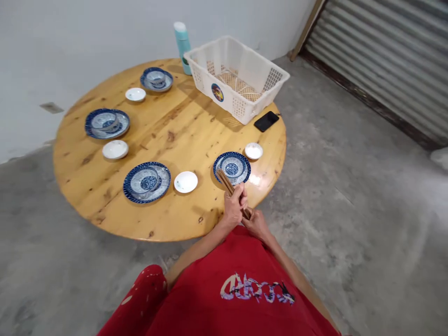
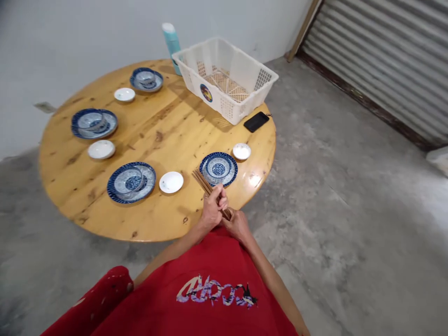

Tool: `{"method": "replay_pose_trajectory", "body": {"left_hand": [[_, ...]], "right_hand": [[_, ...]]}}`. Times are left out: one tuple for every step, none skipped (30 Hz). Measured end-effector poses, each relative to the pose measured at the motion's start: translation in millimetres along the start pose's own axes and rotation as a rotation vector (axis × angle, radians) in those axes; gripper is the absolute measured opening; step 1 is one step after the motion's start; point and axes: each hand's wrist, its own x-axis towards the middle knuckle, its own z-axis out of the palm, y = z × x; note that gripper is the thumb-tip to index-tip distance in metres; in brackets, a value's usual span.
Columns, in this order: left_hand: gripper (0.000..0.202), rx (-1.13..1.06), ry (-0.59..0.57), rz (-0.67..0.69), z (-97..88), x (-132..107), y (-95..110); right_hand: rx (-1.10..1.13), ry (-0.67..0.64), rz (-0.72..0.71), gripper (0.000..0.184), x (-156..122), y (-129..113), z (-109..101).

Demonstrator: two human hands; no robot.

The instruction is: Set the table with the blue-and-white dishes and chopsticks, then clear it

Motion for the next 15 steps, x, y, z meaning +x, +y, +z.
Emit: {"method": "replay_pose_trajectory", "body": {"left_hand": [[0.042,-0.004,-0.003,-0.005,0.7,0,0],[0.042,-0.008,-0.010,-0.010,1.4,1,0],[0.042,-0.012,-0.019,-0.015,2.1,1,-1],[0.042,-0.018,-0.024,-0.020,2.8,1,-2],[0.041,-0.027,-0.026,-0.028,3.6,2,-4],[0.041,-0.038,-0.027,-0.042,4.5,3,-5],[0.041,-0.049,-0.026,-0.060,5.7,4,-7],[0.041,-0.058,-0.024,-0.076,7.4,4,-10],[0.041,-0.062,-0.025,-0.092,9.6,5,-12],[0.042,-0.064,-0.032,-0.107,12.4,5,-16],[0.042,-0.061,-0.042,-0.117,15.7,5,-19],[0.042,-0.055,-0.054,-0.124,19.4,5,-24],[0.042,-0.047,-0.066,-0.128,23.5,4,-28],[0.042,-0.038,-0.077,-0.130,27.8,4,-33],[0.042,-0.029,-0.086,-0.130,32.1,3,-38]], "right_hand": [[-0.011,0.003,0.009,0.023,-2,1,-1],[-0.022,0.011,0.018,0.023,-4,2,-2],[-0.032,0.018,0.021,0.022,-5,4,-3],[-0.039,0.024,0.021,0.022,-7,5,-4],[-0.042,0.026,0.018,0.021,-9,7,-5],[-0.040,0.026,0.017,0.020,-10,9,-7],[-0.033,0.024,0.016,0.019,-12,11,-9],[-0.021,0.022,0.014,0.017,-14,13,-11],[-0.004,0.022,0.012,0.016,-16,15,-13],[0.015,0.027,0.010,0.016,-18,18,-15],[0.035,0.034,0.009,0.015,-21,21,-18],[0.056,0.046,0.010,0.016,-24,24,-21],[0.077,0.060,0.015,0.016,-27,27,-24],[0.096,0.074,0.025,0.018,-30,29,-28],[0.113,0.085,0.037,0.019,-33,32,-31]]}}
